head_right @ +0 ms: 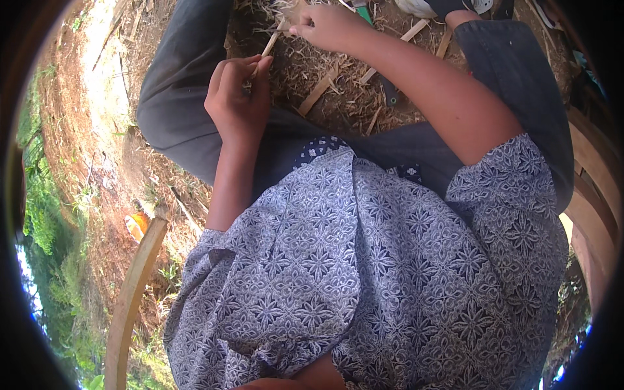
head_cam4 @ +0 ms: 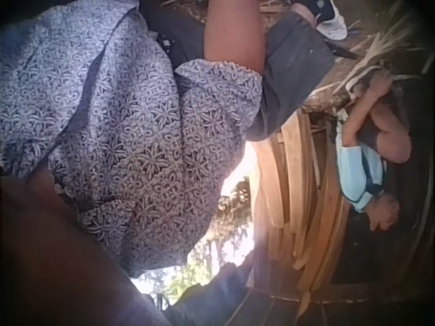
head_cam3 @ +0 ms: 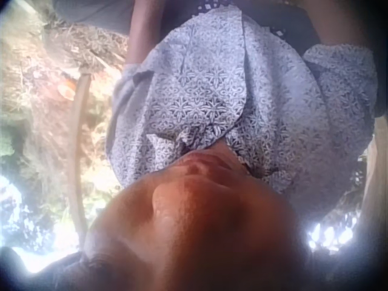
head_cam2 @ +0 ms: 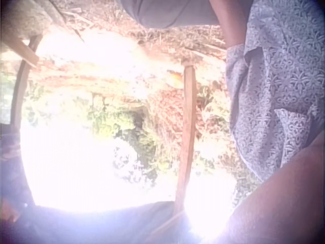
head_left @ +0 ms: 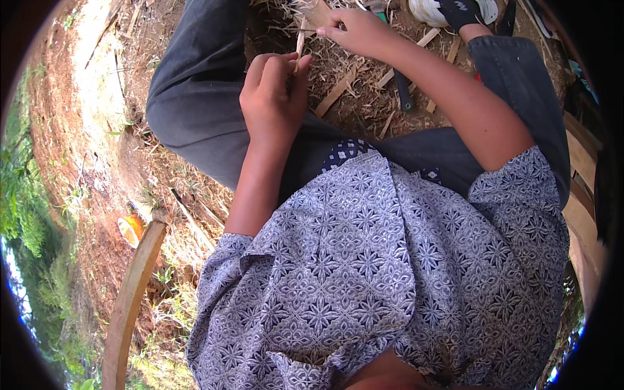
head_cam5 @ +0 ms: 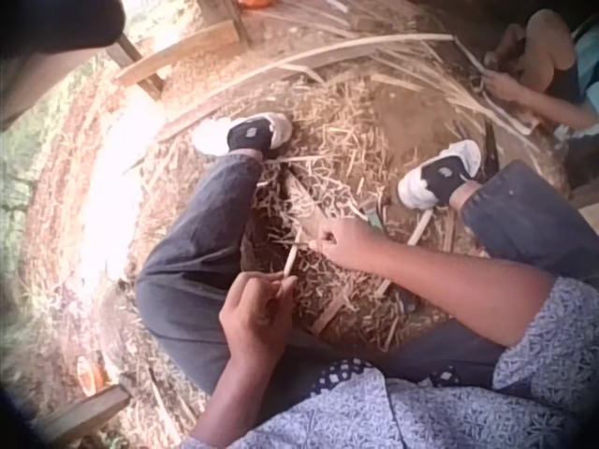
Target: The person sits on the ground and uses a knife to shave thin strips from a small piece of wood. They hold the wood with one hand and carefully scrape the blade along its length to produce fine wood shavings.
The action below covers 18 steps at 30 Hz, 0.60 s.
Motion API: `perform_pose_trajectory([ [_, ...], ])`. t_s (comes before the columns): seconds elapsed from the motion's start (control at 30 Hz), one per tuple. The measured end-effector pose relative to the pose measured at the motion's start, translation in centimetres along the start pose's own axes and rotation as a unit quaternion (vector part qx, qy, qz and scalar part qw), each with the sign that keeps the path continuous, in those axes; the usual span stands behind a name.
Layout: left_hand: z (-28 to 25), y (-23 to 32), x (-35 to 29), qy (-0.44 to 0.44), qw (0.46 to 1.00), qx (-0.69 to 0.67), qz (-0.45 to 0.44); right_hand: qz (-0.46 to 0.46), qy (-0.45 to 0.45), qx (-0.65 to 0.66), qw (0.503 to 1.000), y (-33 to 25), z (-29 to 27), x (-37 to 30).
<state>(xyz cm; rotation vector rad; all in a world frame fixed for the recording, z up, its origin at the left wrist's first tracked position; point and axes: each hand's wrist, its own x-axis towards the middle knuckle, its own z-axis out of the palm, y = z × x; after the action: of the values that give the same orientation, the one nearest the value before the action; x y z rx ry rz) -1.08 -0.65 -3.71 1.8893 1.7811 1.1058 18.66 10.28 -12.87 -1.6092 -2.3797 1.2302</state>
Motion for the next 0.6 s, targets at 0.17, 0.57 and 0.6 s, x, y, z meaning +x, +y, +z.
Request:
perform_pose_trajectory([
  [0.17, 0.1, 0.1, -0.3, -0.030, 0.999, 0.006, 0.017, 0.096, 0.002, -0.031, 0.995, -2.0, -0.1, 0.9],
  [0.57, -0.4, 0.7, -0.4, -0.023, 1.000, 0.017, 0.002, 0.202, 0.069, 0.029, 0.977, -1.4, 1.1, 2.1],
  [0.6, -0.5, 0.6, -0.3, -0.018, 1.000, 0.020, 0.001, 0.198, 0.062, 0.054, 0.977, -1.6, 0.7, 1.8],
])
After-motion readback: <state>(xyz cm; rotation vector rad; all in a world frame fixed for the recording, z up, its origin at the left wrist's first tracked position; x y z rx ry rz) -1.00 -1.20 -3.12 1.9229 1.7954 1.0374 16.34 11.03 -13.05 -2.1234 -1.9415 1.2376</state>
